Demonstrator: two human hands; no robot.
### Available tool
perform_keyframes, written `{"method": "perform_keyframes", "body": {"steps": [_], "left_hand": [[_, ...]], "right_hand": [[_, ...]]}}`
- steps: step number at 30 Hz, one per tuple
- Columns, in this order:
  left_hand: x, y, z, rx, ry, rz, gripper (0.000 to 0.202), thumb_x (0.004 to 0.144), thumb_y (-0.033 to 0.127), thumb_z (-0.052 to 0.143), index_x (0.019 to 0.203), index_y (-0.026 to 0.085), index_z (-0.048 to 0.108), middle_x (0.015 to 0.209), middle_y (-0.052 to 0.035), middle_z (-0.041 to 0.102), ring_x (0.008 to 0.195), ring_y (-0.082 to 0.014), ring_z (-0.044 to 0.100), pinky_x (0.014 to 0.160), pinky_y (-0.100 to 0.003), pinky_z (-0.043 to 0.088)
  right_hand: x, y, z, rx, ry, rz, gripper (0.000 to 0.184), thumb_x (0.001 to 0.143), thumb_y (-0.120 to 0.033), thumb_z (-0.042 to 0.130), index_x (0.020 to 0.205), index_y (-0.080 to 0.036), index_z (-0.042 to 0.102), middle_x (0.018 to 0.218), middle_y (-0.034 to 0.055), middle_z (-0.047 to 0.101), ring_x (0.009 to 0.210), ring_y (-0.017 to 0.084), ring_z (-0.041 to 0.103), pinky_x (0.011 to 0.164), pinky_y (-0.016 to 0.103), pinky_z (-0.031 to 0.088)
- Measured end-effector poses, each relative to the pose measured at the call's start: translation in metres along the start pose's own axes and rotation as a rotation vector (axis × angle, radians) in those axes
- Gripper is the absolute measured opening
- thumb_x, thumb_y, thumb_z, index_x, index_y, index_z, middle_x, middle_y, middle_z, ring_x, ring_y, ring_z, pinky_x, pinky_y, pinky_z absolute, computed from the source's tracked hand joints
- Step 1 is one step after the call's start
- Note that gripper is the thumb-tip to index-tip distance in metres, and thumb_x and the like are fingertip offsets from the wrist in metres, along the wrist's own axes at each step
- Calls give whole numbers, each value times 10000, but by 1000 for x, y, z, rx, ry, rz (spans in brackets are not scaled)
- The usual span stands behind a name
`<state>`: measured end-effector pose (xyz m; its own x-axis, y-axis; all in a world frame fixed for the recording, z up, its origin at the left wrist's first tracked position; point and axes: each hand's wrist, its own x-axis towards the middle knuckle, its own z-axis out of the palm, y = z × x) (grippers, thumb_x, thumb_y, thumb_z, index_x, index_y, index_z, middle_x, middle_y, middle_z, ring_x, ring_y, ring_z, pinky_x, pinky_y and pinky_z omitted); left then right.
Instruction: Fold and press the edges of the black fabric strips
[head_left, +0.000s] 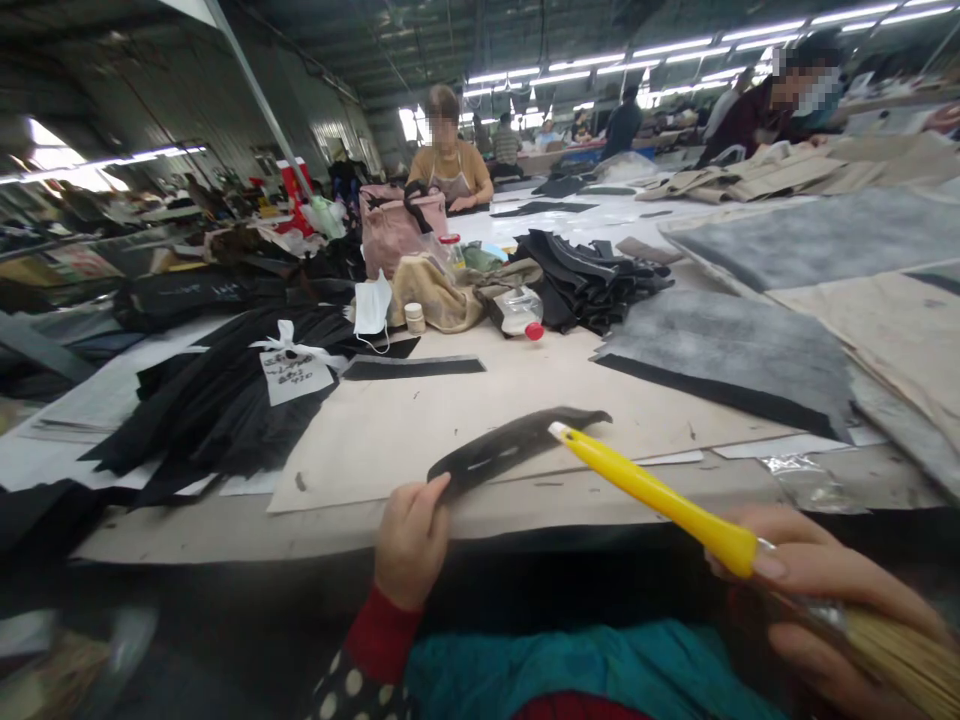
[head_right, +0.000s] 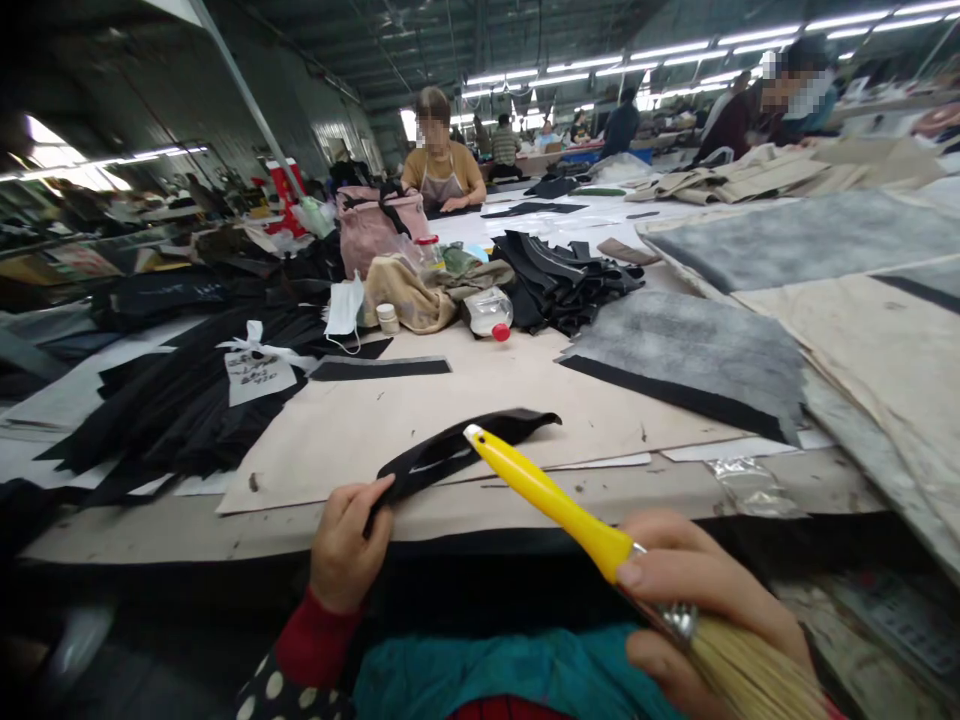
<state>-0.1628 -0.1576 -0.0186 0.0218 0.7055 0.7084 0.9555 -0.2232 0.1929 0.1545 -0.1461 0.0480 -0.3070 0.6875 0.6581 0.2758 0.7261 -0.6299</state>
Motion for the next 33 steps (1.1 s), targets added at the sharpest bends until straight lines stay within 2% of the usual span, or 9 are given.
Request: {"method": "perform_keyframes", "body": {"steps": [3,6,11,18,21,28,33], "left_hand": [[-9,3,2,-7,-69,13,334,750,72,463,1066,164,523,821,-58,528,783,-167,499,737,-303,436],[-2,2,-1,11,-126,51,331,747,92,470,1062,174,529,810,-60,533,765,-179,491,725,-326,427],[5,1,-1,-20,-123,54,300,738,95,490,1021,173,547,817,-63,535,774,-184,494,725,-334,428],[0,-1,0,-120,-128,90,399,742,70,464,1117,202,497,1078,-83,545,1013,-217,490,886,-392,409],[0,-2,0,-122,-134,105,421,753,61,453,1149,204,477,1097,-84,552,1032,-215,490,896,-399,411],[3,-4,2,-106,-132,92,370,777,96,447,1127,207,491,1044,-82,583,992,-213,519,873,-407,431],[4,-4,2,-125,-131,78,374,776,95,451,1128,217,490,1043,-78,582,989,-210,518,876,-407,429]], "right_hand": [[-10,10,14,-87,-59,-6,266,696,-236,576,949,-309,548,808,64,571,677,204,602,495,275,540],[-13,18,26,-172,-48,4,254,702,-175,577,936,-270,556,797,45,582,676,166,597,547,242,526],[-2,28,44,-214,-7,-2,240,707,-149,580,937,-217,569,806,49,595,727,158,589,625,255,512],[12,48,75,-166,-61,-19,228,737,-154,553,960,-197,568,830,56,600,754,154,581,657,276,505],[12,56,76,-217,-75,-32,241,738,-148,551,974,-195,565,843,59,603,766,155,576,671,284,497],[7,77,53,-488,-22,-84,254,731,-184,557,981,-210,598,819,60,617,727,177,572,645,317,479],[8,63,62,-450,-32,-87,261,733,-172,554,989,-205,594,821,63,619,728,174,567,652,317,479]]}}
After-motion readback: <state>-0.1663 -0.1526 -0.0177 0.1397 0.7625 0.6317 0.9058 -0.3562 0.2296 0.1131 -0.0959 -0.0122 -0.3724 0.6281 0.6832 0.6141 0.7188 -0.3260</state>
